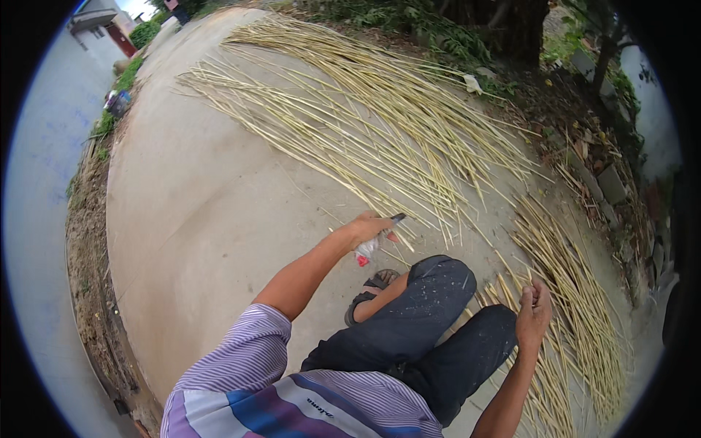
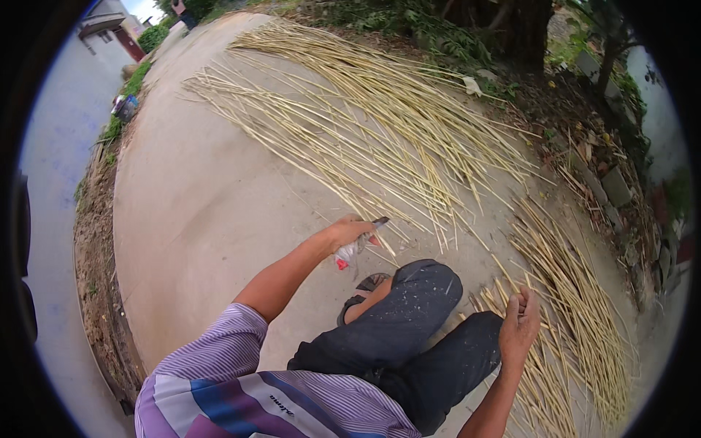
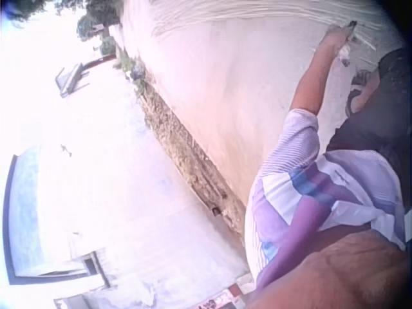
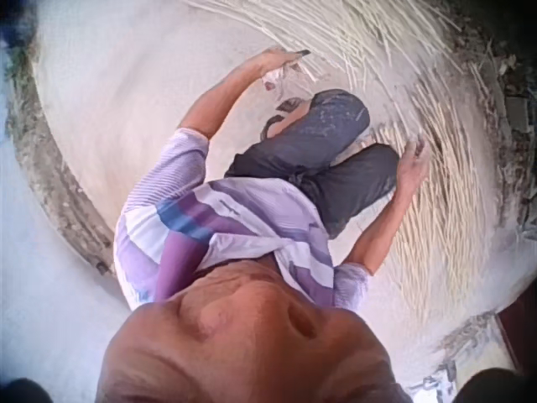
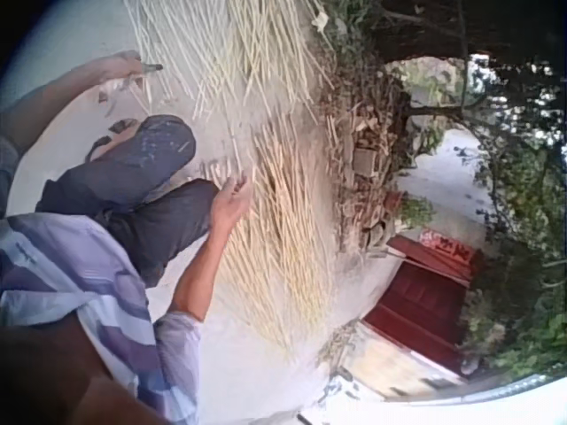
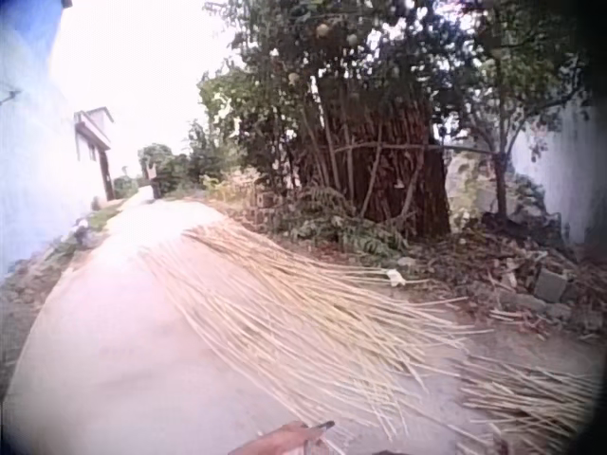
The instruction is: The person sits on a concrete surface and uses a knife to peel the outer layer off long, thin sticks. The person repeatedly picks up sticks, peels them, and places them on the ground.
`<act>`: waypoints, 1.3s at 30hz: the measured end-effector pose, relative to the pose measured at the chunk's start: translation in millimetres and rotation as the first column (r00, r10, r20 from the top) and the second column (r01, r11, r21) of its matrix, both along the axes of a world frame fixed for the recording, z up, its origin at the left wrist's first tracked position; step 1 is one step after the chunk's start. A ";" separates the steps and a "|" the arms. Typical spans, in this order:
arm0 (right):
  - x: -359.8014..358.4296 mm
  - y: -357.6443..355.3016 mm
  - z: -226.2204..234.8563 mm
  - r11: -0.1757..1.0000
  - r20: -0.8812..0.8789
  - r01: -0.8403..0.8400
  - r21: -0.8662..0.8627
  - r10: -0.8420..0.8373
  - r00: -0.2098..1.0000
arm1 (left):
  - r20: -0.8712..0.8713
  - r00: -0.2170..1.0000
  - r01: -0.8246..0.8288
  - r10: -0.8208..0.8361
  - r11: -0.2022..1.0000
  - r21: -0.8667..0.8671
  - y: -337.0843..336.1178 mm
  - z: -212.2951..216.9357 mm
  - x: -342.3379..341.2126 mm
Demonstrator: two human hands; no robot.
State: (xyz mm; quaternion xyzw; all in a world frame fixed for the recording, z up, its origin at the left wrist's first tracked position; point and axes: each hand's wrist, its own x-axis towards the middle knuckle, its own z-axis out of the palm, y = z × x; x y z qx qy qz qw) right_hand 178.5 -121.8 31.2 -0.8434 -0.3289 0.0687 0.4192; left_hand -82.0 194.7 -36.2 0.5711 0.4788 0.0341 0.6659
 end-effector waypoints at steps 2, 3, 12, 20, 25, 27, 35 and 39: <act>22.3 -62.3 -19.4 0.985 0.064 0.151 -0.081 -0.146 0.987 | -0.039 0.999 -0.016 0.015 0.999 -0.048 15.0 -32.3 -15.1; 28.9 -94.3 -38.2 0.968 0.074 0.222 -0.115 -0.214 0.974 | -0.011 1.000 0.012 -0.012 0.998 -0.055 23.1 -52.7 -20.3; -72.6 -323.6 -241.7 0.804 -0.159 0.362 -0.472 -0.482 0.862 | -0.216 0.963 0.258 -0.162 0.785 0.564 104.7 -37.2 60.3; -110.5 -333.4 -327.6 0.807 -0.380 0.242 -0.539 -0.489 0.785 | -0.391 0.831 0.520 -0.396 0.803 0.292 27.6 -54.6 46.8; -54.8 -308.5 -342.2 0.792 -0.221 0.368 -0.486 -0.519 0.825 | -0.393 0.901 0.201 -0.184 0.980 0.001 -21.9 -96.8 -60.1; -21.9 -292.5 -335.4 0.780 -0.168 0.398 -0.483 -0.529 0.832 | -0.488 0.854 0.178 -0.180 0.983 -0.050 -39.4 -103.0 -93.5; 77.9 -215.5 -351.2 0.771 -0.297 0.070 -0.633 -0.326 0.898 | -0.676 0.696 0.243 -0.241 0.965 -0.094 -121.9 -83.9 -175.8; 82.9 -207.7 -379.9 0.688 -0.263 0.004 -0.726 -0.282 0.922 | -0.744 0.590 0.286 -0.314 0.943 -0.171 -130.2 -69.2 -160.4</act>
